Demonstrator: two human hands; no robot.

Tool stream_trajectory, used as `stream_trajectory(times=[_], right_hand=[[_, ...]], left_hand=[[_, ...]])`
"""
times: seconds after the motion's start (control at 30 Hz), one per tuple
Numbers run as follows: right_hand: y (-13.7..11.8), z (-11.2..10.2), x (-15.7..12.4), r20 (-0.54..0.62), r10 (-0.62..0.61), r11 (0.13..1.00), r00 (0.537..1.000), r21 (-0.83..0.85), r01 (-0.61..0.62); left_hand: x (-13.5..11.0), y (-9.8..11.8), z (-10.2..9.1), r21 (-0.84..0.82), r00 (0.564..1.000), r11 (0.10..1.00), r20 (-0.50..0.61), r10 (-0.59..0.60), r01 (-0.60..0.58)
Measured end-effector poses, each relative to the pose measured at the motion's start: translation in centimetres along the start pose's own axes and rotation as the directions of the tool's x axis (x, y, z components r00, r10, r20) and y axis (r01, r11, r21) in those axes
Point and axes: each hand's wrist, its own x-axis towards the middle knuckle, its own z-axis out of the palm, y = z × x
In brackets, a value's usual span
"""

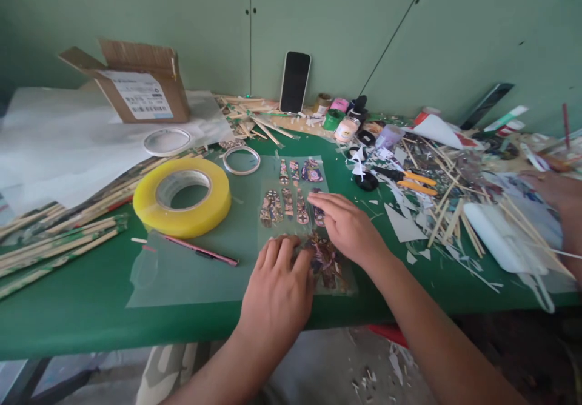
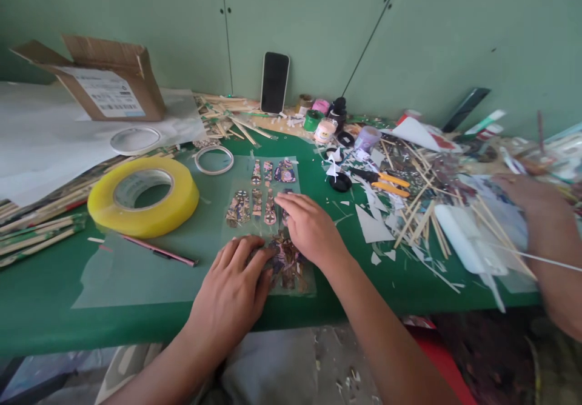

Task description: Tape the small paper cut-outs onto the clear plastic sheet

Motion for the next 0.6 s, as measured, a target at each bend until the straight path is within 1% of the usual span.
stream_trajectory(times=[0.07,0.17,0.2,0.23,0.3,0.37,0.4,0.47,0.53,0.6], right_hand=[[-0.2,0.2,-0.2,0.032,0.001,1.0,1.0,-0.019,-0.001],[-0.4,0.6,-0.3,0.103,-0.001,0.999,0.995,-0.037,0.005],[-0.5,0.8,-0.3,0.129,0.003,0.999,0.992,-0.041,0.002],[-0.6,1.0,-0.5,0.152,0.014,0.999,0.988,-0.048,-0.007],[-0.6,1.3,-0.8,0.186,0.054,0.997,0.981,-0.069,-0.042],[-0.4,1.5,-1.3,0.2,0.106,0.991,0.974,-0.103,-0.087],[-0.2,1.5,-1.5,0.2,0.135,0.986,0.97,-0.121,-0.113],[0.5,1.4,-1.9,0.196,0.185,0.976,0.963,-0.148,-0.158],[1.2,1.0,-2.0,0.195,0.208,0.972,0.959,-0.15,-0.18],[1.5,0.6,-1.4,0.187,0.198,0.976,0.962,-0.129,-0.175]], left_hand=[[0.8,-0.2,-0.6,-0.001,0.998,1.0,0.058,0.016,-0.016],[3.3,-0.7,-1.3,0.047,0.984,0.998,0.176,0.024,-0.033],[4.2,-1.0,-1.4,0.082,0.984,0.995,0.176,0.039,-0.054],[5.0,-1.3,-1.2,0.114,0.984,0.989,0.161,0.072,-0.091],[6.0,-2.1,-0.7,0.135,0.966,0.972,0.201,0.165,-0.194],[6.1,-3.0,0.0,0.14,0.944,0.958,0.255,0.207,-0.248],[5.9,-3.4,0.2,0.145,0.94,0.956,0.269,0.208,-0.253],[5.2,-3.6,0.2,0.168,0.948,0.958,0.262,0.183,-0.231],[4.3,-3.2,-0.1,0.196,0.958,0.958,0.24,0.159,-0.208],[3.3,-2.4,-0.6,0.202,0.962,0.957,0.217,0.164,-0.208]])
